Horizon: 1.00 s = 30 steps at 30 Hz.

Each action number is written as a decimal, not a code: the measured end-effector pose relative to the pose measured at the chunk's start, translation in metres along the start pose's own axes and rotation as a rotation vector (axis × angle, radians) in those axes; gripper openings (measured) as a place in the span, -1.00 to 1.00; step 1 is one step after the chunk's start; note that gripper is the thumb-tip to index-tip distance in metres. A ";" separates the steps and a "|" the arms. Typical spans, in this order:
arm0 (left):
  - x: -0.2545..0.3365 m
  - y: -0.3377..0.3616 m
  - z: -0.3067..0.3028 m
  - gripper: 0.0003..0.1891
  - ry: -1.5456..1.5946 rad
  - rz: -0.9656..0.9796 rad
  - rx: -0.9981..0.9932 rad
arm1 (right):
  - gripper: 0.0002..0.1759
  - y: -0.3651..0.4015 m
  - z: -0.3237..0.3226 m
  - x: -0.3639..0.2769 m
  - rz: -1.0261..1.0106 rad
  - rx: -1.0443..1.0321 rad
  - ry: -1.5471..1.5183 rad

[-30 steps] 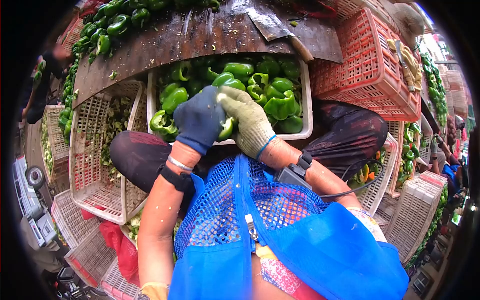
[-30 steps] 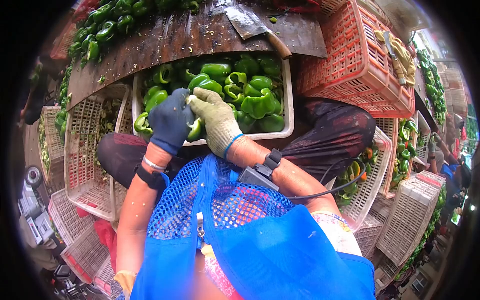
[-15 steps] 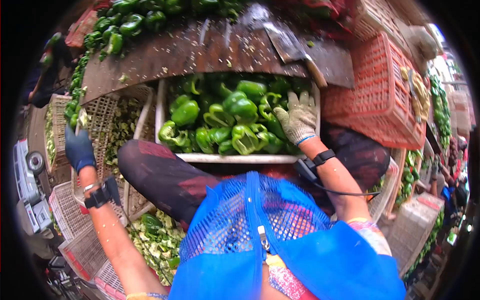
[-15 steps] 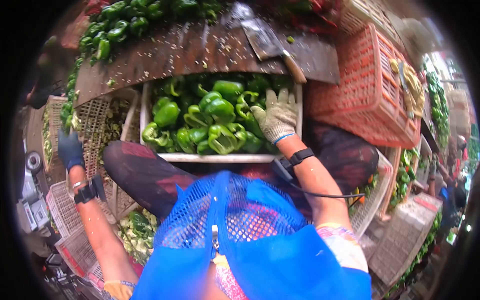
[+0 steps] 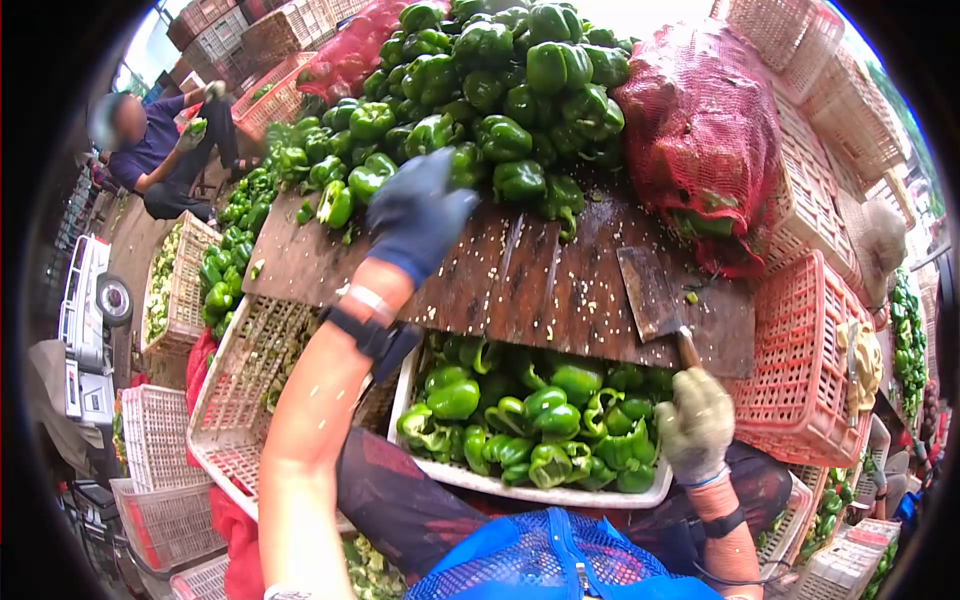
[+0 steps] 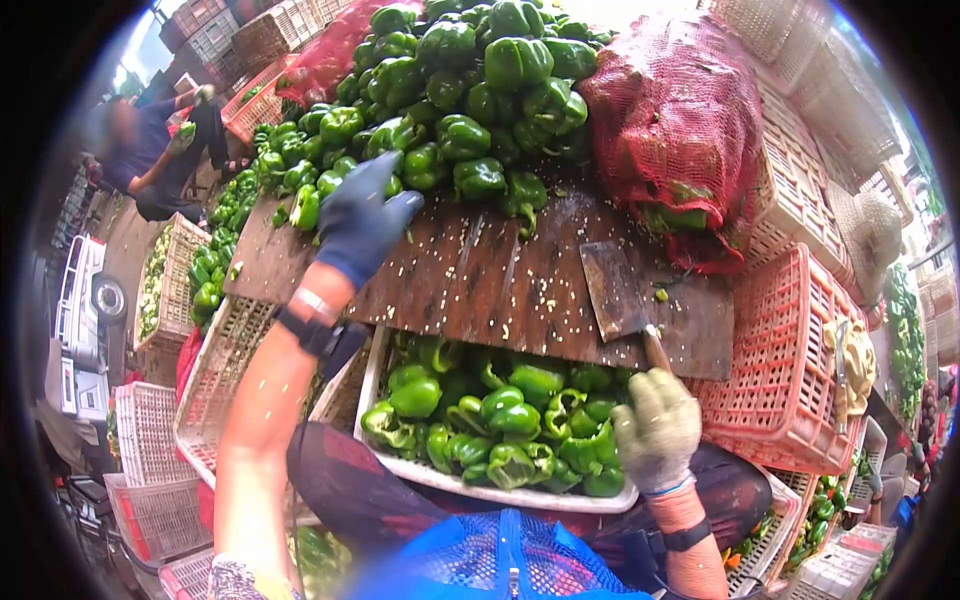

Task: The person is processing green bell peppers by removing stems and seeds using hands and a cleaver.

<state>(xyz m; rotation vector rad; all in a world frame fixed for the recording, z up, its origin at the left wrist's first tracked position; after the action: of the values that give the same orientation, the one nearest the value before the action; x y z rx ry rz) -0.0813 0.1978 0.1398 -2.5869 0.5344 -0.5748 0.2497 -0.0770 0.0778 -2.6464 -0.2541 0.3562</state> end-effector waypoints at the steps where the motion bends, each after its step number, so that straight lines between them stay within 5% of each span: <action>1: 0.002 -0.029 0.026 -0.39 0.016 0.025 0.016 | -0.33 -0.012 0.001 0.010 0.086 0.014 0.081; 4: 0.022 -0.104 0.077 -0.29 -0.050 -0.170 -0.142 | -0.30 -0.031 0.031 0.055 0.360 -0.268 0.002; 7: 0.025 -0.140 0.112 -0.16 -0.142 -0.252 -0.453 | -0.32 -0.047 0.048 0.061 0.350 -0.455 0.286; 12: 0.014 -0.125 0.117 -0.38 -0.191 -0.310 -0.317 | -0.46 -0.071 0.038 0.074 0.485 -0.540 0.044; 15: -0.005 -0.095 0.096 -0.33 0.040 -0.276 -0.080 | -0.58 -0.062 0.043 0.095 0.874 -0.674 -0.637; 17: -0.004 -0.055 0.080 -0.40 0.274 -0.198 0.170 | -0.55 -0.039 0.054 0.097 1.148 -0.476 -1.486; 19: 0.000 -0.011 0.072 -0.41 0.580 -0.415 0.081 | -0.48 -0.059 0.036 0.044 1.244 -0.250 -1.779; 22: 0.010 0.061 0.087 -0.48 0.327 -0.417 0.023 | -0.45 -0.071 0.035 0.014 1.049 -0.379 -1.836; 26: 0.002 0.079 0.076 -0.45 0.046 -0.562 -0.234 | -0.44 -0.097 0.047 -0.032 0.849 -0.390 -1.142; 30: -0.018 0.085 0.089 -0.45 0.133 -0.614 -0.149 | -0.36 -0.130 0.060 -0.066 0.492 -0.281 -0.729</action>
<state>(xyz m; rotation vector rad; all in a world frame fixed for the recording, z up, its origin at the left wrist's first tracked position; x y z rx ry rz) -0.0771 0.1645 0.0199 -2.8607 -0.2102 -0.9343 0.1541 0.0460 0.0998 -2.7066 0.1491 1.5453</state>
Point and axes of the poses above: each hand's wrist, its own y-axis away from the middle knuckle, its own z-axis out of the palm, x = y × z, the point moved 2 cm from there along -y, towards the middle knuckle, and after that the axes turned 2 degrees about -x, right-handed, at the moved point
